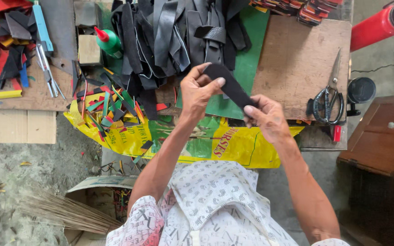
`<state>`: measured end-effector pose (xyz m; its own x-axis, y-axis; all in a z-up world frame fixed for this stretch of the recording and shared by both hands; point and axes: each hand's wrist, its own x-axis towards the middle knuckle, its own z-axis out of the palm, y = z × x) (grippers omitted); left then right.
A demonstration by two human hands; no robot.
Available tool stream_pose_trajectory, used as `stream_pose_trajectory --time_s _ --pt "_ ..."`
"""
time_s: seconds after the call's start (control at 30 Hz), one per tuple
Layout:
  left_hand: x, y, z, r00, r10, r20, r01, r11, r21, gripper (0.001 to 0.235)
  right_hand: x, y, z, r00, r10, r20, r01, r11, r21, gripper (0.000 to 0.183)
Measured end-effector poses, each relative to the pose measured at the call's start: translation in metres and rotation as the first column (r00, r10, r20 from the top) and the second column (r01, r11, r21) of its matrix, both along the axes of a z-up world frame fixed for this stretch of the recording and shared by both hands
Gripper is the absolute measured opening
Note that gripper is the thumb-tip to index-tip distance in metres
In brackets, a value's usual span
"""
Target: The person sorts and stacks yellow and black rubber-like strips on a workbench. They handle the strips by hand, aligning and stacking them into neat piles. The person also moves a pile of black strips from a plastic bag onto the workbench and continues stacking them.
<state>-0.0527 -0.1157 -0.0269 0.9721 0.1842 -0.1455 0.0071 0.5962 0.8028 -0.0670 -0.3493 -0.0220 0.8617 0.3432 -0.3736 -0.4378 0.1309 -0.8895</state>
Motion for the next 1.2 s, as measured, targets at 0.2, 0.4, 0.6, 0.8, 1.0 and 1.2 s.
stream_pose_trajectory --time_s 0.2,0.4,0.6,0.8,1.0,1.2 --pt "-0.012 0.014 0.010 0.994 -0.023 -0.111 0.032 0.997 0.076 0.035 0.022 -0.025 0.020 0.982 -0.165 0.089 0.158 0.984 0.082 0.019" --pt "-0.026 0.018 -0.013 0.988 -0.052 -0.143 0.066 0.993 0.097 0.020 0.026 -0.021 0.017 0.980 -0.196 -0.027 0.198 0.969 0.148 0.011" --pt "-0.035 0.025 -0.033 0.991 0.005 -0.132 0.016 0.988 0.155 0.020 0.021 -0.027 -0.025 0.959 -0.265 0.097 0.248 0.955 0.164 0.012" --pt "-0.037 0.030 -0.033 0.981 -0.080 -0.174 0.113 0.976 0.188 0.025 0.013 -0.031 -0.045 0.964 -0.266 -0.011 0.263 0.945 0.196 0.012" --pt "-0.053 0.054 -0.002 0.888 -0.447 -0.109 0.460 0.867 0.190 0.060 0.019 -0.021 0.023 0.978 -0.205 0.034 0.199 0.972 0.123 0.013" --pt "-0.071 0.065 0.021 0.811 -0.513 -0.280 0.581 0.759 0.293 0.060 0.074 0.001 0.141 0.959 0.196 0.204 -0.181 0.979 -0.093 0.028"
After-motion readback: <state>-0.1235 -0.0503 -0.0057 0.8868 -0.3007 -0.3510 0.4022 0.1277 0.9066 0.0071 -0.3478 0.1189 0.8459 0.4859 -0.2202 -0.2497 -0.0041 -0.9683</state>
